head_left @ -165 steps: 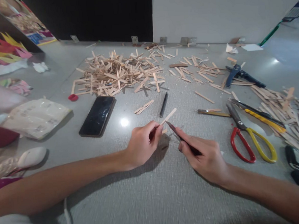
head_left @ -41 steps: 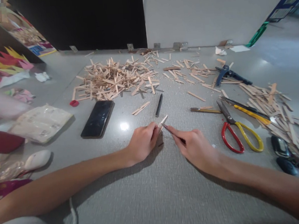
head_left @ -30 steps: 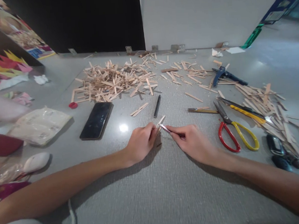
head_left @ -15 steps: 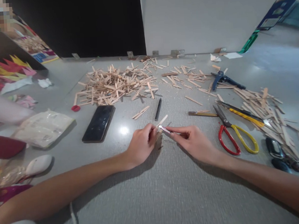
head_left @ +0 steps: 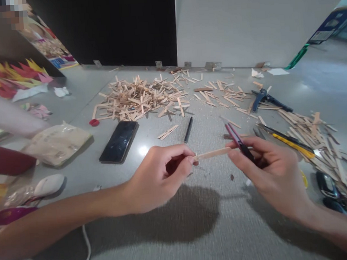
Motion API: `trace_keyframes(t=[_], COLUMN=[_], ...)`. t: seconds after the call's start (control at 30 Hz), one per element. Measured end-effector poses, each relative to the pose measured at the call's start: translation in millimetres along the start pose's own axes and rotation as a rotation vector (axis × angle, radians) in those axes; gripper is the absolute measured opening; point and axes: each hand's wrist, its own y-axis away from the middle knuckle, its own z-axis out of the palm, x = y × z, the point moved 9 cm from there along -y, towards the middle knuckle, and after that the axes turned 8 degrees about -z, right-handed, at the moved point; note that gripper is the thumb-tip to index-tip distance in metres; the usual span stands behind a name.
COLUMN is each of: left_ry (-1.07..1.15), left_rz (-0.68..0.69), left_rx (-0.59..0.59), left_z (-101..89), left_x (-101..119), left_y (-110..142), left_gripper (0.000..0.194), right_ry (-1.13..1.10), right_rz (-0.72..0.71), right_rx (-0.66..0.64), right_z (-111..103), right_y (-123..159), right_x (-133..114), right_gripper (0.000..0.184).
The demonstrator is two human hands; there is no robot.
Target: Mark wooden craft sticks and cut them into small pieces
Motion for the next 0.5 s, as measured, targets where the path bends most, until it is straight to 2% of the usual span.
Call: trace_keyframes(t=[0.1,0.27,0.5], left_ry=[-0.007,-0.011,-0.002], left_rz=[-0.004,0.006,0.033], left_rx=[-0.029,-0.052,0.003], left_z=[3.4,6.6,1.4], left_x=[0.7,2.1,3.8], left_y=[3.1,7.9,11.9], left_gripper=[0.027,0.028,0.028], right_ry=[-0.012,-0.015,-0.015], right_rz=[0.005,0.018,0.004], right_rx=[-0.061,-0.086,-0.102], right_z=[6.4,8.0,9.3], right_y=[-0.4,2.0,4.2], right_x=[-2.7,-5.1,-8.0], right_gripper=[0.022,0.030,0.029])
